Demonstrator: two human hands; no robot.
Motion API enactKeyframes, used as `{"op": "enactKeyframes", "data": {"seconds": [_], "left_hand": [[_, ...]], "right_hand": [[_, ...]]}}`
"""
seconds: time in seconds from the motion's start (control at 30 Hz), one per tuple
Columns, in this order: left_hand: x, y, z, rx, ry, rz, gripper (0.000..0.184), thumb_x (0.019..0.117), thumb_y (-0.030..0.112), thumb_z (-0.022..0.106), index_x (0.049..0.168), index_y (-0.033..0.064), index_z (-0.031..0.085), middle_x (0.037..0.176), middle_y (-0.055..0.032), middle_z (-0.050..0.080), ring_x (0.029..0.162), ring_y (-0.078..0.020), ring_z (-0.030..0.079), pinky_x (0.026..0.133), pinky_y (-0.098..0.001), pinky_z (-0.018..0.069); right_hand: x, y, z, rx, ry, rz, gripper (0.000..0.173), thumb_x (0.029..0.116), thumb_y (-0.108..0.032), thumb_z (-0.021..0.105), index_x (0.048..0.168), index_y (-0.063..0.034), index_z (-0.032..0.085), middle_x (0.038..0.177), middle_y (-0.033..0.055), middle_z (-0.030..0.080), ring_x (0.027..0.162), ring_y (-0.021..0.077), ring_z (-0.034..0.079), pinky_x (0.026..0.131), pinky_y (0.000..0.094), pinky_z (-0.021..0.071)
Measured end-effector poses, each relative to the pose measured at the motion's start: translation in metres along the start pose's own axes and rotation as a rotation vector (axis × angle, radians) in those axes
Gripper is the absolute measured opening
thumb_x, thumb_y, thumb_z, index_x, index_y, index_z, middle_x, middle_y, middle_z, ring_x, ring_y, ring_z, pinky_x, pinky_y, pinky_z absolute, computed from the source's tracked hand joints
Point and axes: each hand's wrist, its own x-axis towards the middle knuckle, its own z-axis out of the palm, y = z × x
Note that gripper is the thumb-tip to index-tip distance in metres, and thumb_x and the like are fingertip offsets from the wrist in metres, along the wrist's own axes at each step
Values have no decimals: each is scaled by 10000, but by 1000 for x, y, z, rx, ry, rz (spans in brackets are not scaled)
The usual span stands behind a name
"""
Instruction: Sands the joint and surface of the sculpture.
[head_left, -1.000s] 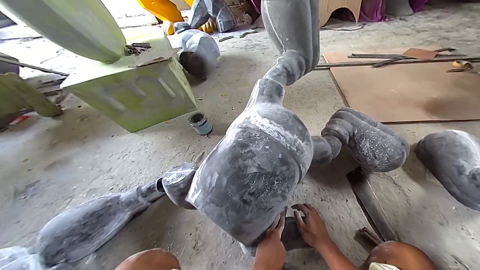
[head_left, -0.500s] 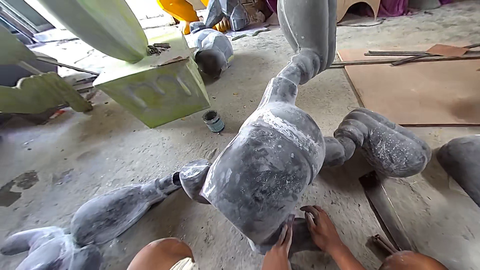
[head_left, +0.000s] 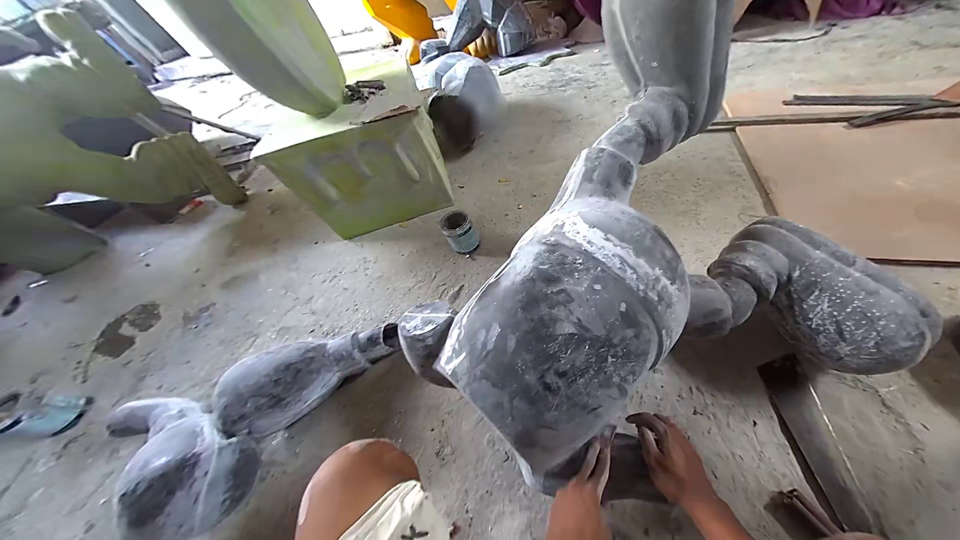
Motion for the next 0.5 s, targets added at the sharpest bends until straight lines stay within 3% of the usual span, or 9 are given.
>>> {"op": "enactKeyframes", "data": {"seconds": [0.07,0.13,0.2,0.27,0.33,0.4,0.5], "left_hand": [[41,-38,58,6,-168,-141,884,854,95,624,1643,284,271,1621,-28,418,1284,-335,600,910,-593,565],[48,-35,59,5,-341,-247,979,837,41,644,1661,299,182,1694,37,275,1372,-319,528,988,-593,525],[19,-39,56,-65,-276,-190,911,845,63,691,1641,244,288,1698,42,270,1258,-319,632,920,-591,573],[2,-51,60,-116,-200,-145,828,876,162,726,1615,250,364,1678,60,319,1175,-287,686,876,-570,595],[14,-53,67,-94,-208,-147,925,807,82,720,1626,268,331,1680,63,312,1221,-285,657,880,-577,593],[44,-42,64,-51,-299,-201,980,813,46,668,1651,306,231,1684,46,302,1351,-304,552,976,-599,533],[36,-42,61,-38,-293,-173,950,824,25,654,1651,257,249,1699,42,267,1333,-298,573,967,-575,546]], "right_hand": [[2,4,0,12,6,-14,407,1009,-291,392,1241,-236,722,1190,46,715,1152,230,658,1011,483,524],[0,6,0,39,0,-22,408,1008,-272,392,1243,-219,720,1196,59,712,1157,239,653,1023,489,517],[1,7,-1,56,19,-66,405,1004,-255,392,1227,-208,727,1177,57,717,1143,233,659,1016,488,522],[4,9,2,53,61,-103,407,991,-254,390,1203,-214,736,1155,41,728,1120,219,672,992,487,537],[1,11,5,34,64,-88,409,996,-272,384,1200,-230,736,1154,30,728,1115,210,675,979,484,544],[-1,12,1,17,50,-62,411,1000,-281,381,1205,-229,733,1168,38,725,1136,221,667,992,490,533],[-1,7,0,39,33,-51,409,1003,-265,388,1210,-191,733,1183,74,720,1152,267,658,1011,517,516]]}}
